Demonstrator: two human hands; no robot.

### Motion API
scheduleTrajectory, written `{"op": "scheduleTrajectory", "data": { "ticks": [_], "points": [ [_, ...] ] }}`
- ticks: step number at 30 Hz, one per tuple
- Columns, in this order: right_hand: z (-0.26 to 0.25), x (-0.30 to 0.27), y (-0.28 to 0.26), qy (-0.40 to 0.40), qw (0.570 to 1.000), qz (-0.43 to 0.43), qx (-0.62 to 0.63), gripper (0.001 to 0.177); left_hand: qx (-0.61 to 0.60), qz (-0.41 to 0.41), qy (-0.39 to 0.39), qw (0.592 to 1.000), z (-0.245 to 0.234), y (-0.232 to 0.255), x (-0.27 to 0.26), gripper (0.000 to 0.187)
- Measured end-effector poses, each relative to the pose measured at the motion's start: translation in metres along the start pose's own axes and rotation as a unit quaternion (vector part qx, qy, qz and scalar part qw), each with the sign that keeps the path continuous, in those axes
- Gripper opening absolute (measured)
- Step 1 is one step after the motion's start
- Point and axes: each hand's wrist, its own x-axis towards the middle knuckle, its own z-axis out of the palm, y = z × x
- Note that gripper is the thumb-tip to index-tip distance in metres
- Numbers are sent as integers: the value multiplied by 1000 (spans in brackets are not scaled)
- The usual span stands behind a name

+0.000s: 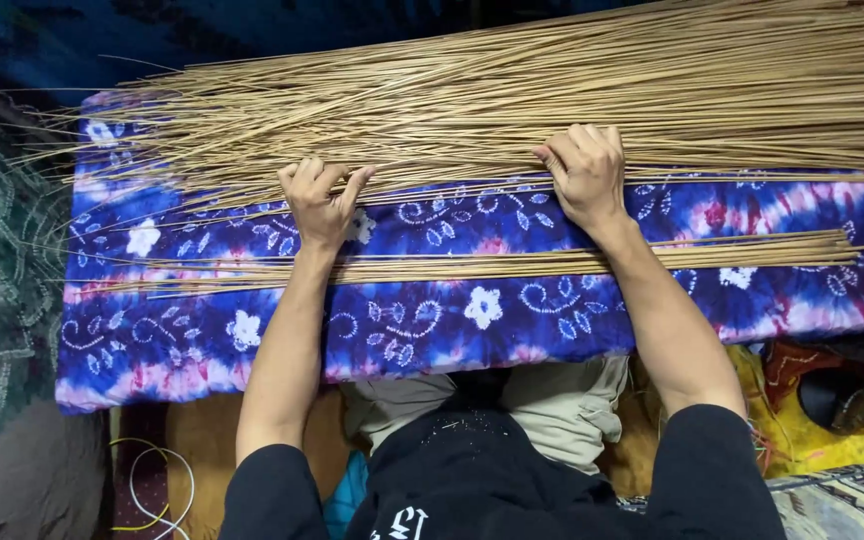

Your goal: Bundling and tying thin wooden sticks to a frame using string to create a mat or screen.

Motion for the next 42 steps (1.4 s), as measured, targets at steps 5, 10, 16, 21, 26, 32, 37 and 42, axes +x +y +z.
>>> {"op": "scheduleTrajectory", "data": {
  "ticks": [5,10,16,21,26,32,37,42],
  "points": [
    [-3,-2,3,-27,1000,0,12,37,10,-9,0,1000,-2,-2,-1,39],
    [-4,-3,18,-57,998,-2,8,38,14,-29,4,999,-13,-7,2,42],
    [-10,0,10,-81,997,4,19,41,8,-27,-1,1000,-17,-11,-2,44],
    [-11,1,9,-97,995,13,35,41,12,-51,13,999,-12,-14,-6,49],
    [-9,0,13,-87,996,12,32,38,5,-56,13,998,-13,-11,-3,50],
    [-8,-2,15,-80,996,12,33,39,-3,-60,8,998,-10,-17,-11,52],
    [-11,1,14,-85,996,10,31,40,11,-56,-8,998,-11,-17,-10,47],
    [-7,-4,17,-102,994,13,33,39,44,-44,-20,998,-14,-17,-8,49]
  ]
}}
